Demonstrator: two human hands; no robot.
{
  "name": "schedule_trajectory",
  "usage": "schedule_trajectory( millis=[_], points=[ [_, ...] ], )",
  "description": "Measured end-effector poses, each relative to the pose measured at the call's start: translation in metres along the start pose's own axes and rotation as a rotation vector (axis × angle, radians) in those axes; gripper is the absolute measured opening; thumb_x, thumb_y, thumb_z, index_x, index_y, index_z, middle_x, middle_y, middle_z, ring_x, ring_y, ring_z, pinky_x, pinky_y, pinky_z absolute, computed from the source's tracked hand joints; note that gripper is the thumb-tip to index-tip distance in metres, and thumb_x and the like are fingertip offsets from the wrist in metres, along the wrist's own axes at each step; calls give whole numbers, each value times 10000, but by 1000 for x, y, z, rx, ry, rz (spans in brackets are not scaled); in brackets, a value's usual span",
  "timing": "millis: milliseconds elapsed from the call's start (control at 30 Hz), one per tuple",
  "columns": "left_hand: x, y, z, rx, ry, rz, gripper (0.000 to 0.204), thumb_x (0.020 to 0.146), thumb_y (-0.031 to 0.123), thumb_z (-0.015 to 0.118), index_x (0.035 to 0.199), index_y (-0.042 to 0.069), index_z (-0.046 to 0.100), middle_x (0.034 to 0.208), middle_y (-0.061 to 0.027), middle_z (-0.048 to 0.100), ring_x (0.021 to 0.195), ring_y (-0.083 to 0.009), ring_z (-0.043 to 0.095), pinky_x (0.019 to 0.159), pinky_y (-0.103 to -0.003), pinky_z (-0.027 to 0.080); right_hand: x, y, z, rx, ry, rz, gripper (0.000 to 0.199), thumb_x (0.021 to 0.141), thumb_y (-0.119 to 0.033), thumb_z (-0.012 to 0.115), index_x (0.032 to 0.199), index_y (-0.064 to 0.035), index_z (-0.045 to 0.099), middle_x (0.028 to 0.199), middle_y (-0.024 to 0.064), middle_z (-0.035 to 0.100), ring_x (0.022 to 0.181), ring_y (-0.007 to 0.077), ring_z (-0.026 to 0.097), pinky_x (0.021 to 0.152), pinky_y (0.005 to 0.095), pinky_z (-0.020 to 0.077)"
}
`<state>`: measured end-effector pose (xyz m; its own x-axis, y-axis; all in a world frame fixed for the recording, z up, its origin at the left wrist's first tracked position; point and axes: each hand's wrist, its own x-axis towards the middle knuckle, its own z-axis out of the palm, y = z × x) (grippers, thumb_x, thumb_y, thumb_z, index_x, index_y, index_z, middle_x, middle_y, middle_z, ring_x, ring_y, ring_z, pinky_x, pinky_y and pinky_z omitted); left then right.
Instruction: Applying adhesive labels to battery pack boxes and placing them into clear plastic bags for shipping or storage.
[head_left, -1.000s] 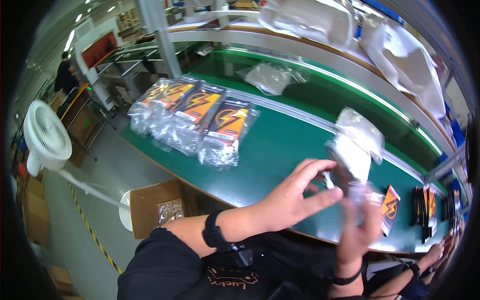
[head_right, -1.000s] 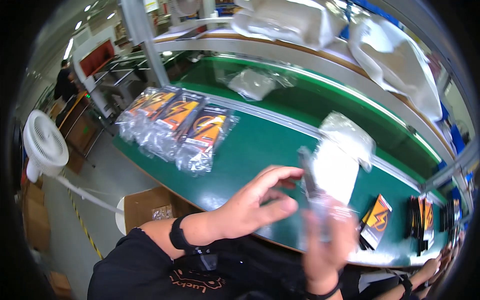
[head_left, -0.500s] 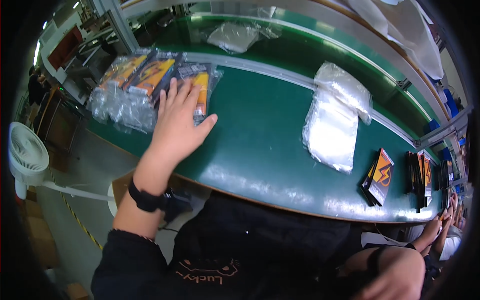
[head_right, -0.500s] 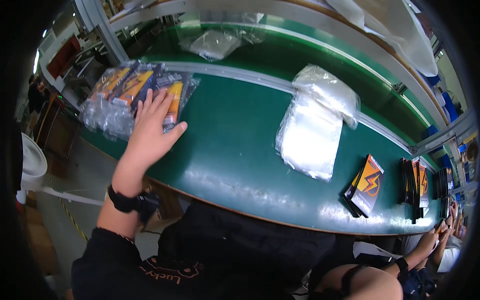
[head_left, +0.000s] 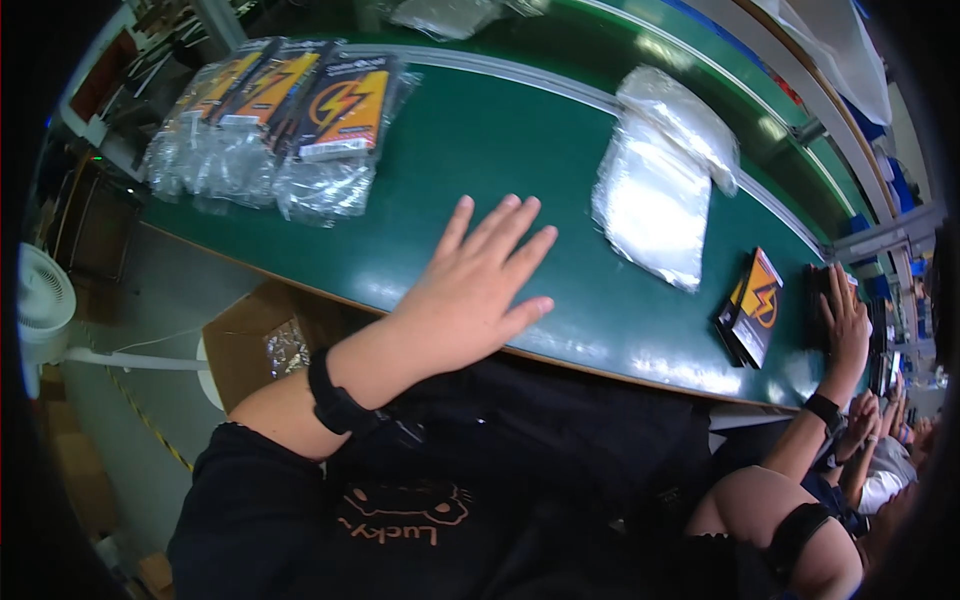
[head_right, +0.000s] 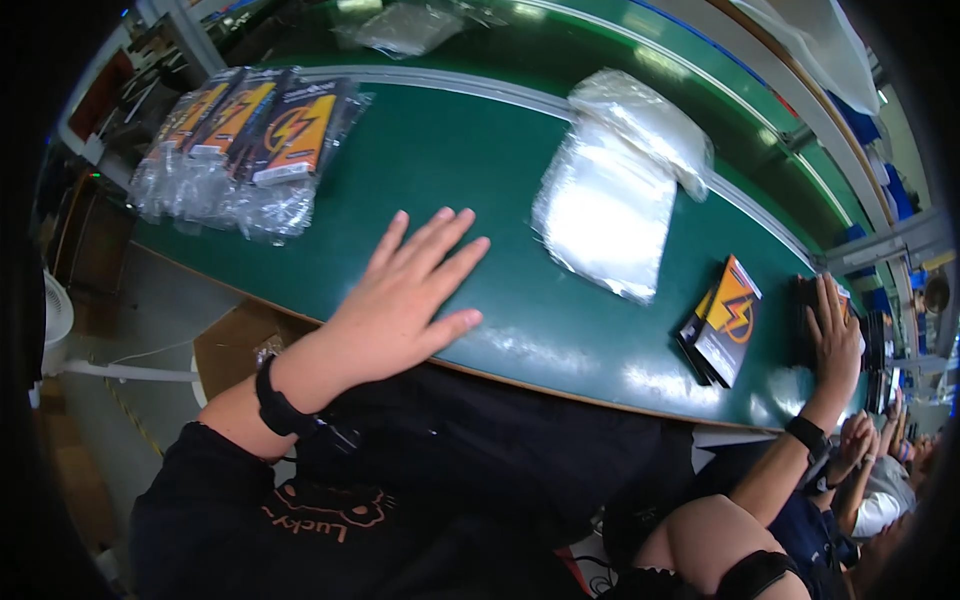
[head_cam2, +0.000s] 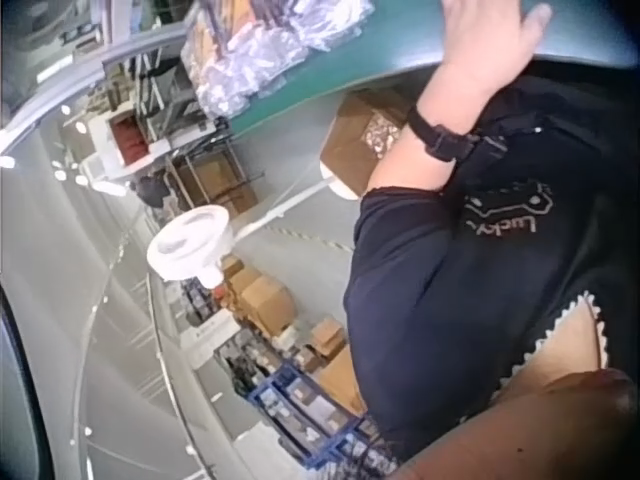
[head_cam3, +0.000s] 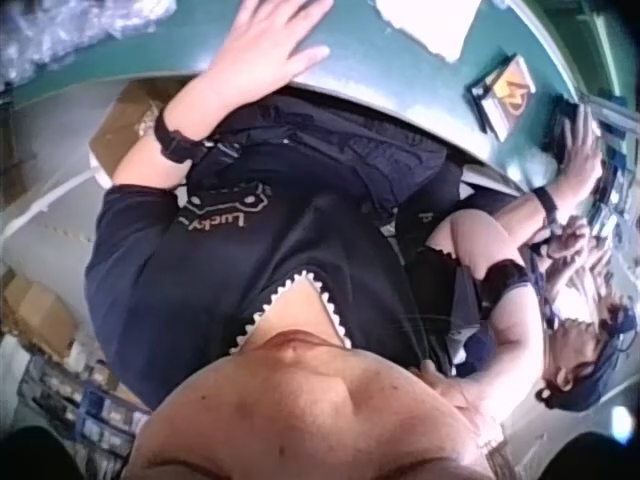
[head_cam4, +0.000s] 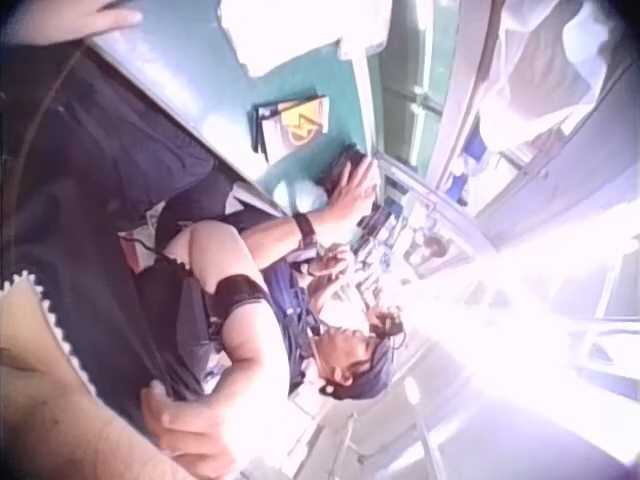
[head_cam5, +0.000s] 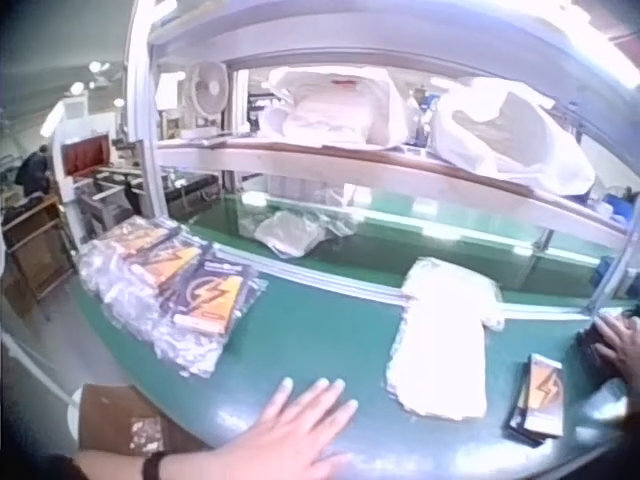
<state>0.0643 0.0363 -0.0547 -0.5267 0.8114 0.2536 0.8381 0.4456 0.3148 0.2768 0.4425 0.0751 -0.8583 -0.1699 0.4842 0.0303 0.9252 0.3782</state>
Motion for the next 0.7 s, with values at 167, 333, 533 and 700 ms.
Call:
schedule_trajectory(
  millis=[167,333,533,700],
  points=[
    [-1,-2,3,10,5,17,566,890,327,542,1363,49,402,1463,-164,295,1376,-317,246,1125,-506,130,-82,72,18,-347,-42,170,291,928,-112,408,1141,-195,588,1284,5,472,1179,147,450,836,327,476],
    [2,2,0,21,-24,9,565,894,323,534,1371,55,395,1466,-161,299,1377,-317,246,1128,-500,122,-140,107,30,-401,-66,311,347,920,-123,433,1211,-235,586,1384,-24,453,1264,111,420,867,292,474],
    [0,3,2,52,-31,-3,558,904,315,522,1377,52,386,1473,-154,293,1382,-312,238,1133,-494,112,-171,107,51,-375,-38,446,316,903,-137,463,1184,-205,590,1305,18,488,1180,156,459,852,313,475],
    [-1,2,3,53,-35,-1,554,907,314,517,1376,51,386,1477,-153,285,1384,-314,232,1133,-495,110,-179,101,65,-363,7,542,294,889,-149,487,1162,-179,593,1239,52,517,1110,193,492,839,330,477]
  ],
)
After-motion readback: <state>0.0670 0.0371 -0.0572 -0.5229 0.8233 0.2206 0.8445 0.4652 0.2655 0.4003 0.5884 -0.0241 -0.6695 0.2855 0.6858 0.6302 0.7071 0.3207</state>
